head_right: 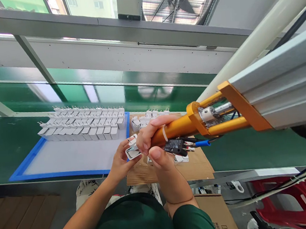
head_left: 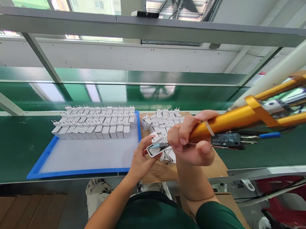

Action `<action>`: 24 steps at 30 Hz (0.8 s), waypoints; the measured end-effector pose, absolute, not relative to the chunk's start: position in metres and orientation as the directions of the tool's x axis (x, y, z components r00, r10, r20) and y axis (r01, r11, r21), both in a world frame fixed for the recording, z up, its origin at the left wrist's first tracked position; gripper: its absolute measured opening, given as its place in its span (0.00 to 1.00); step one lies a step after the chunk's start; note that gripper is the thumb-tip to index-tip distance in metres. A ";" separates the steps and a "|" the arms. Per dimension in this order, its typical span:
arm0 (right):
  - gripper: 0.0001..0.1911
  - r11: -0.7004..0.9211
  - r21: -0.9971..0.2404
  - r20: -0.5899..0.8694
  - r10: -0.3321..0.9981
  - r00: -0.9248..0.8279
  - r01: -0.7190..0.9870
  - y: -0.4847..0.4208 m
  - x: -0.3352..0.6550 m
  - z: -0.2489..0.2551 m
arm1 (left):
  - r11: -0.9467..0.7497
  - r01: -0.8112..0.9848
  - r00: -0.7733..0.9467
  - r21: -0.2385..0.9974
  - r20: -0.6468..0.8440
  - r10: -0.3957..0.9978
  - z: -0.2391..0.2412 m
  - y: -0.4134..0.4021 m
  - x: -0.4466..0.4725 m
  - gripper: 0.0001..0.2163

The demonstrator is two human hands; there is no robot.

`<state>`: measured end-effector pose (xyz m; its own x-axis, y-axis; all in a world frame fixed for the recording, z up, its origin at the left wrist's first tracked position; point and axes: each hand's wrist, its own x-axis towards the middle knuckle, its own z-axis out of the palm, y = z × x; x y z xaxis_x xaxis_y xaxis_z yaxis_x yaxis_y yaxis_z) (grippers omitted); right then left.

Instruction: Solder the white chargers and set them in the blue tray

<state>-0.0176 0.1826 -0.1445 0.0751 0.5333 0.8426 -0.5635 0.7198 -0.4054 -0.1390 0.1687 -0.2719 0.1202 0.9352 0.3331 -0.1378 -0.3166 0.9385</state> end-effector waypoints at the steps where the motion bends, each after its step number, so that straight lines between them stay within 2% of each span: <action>1: 0.16 0.720 -0.414 0.839 0.539 0.073 -0.557 0.183 -0.017 -0.145 | -0.315 -0.139 0.123 0.939 0.332 0.935 -0.272 0.169 -0.139 0.26; 24: 0.17 0.718 -0.376 0.868 0.494 0.048 -0.586 0.186 -0.016 -0.144 | -0.288 -0.105 0.101 0.952 0.298 0.949 -0.276 0.165 -0.141 0.26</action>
<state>-0.0162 0.1861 -0.1442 0.0478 0.4936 0.8684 -0.5862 0.7178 -0.3757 -0.1407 0.1650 -0.2755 0.1011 0.9491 0.2982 -0.1048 -0.2879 0.9519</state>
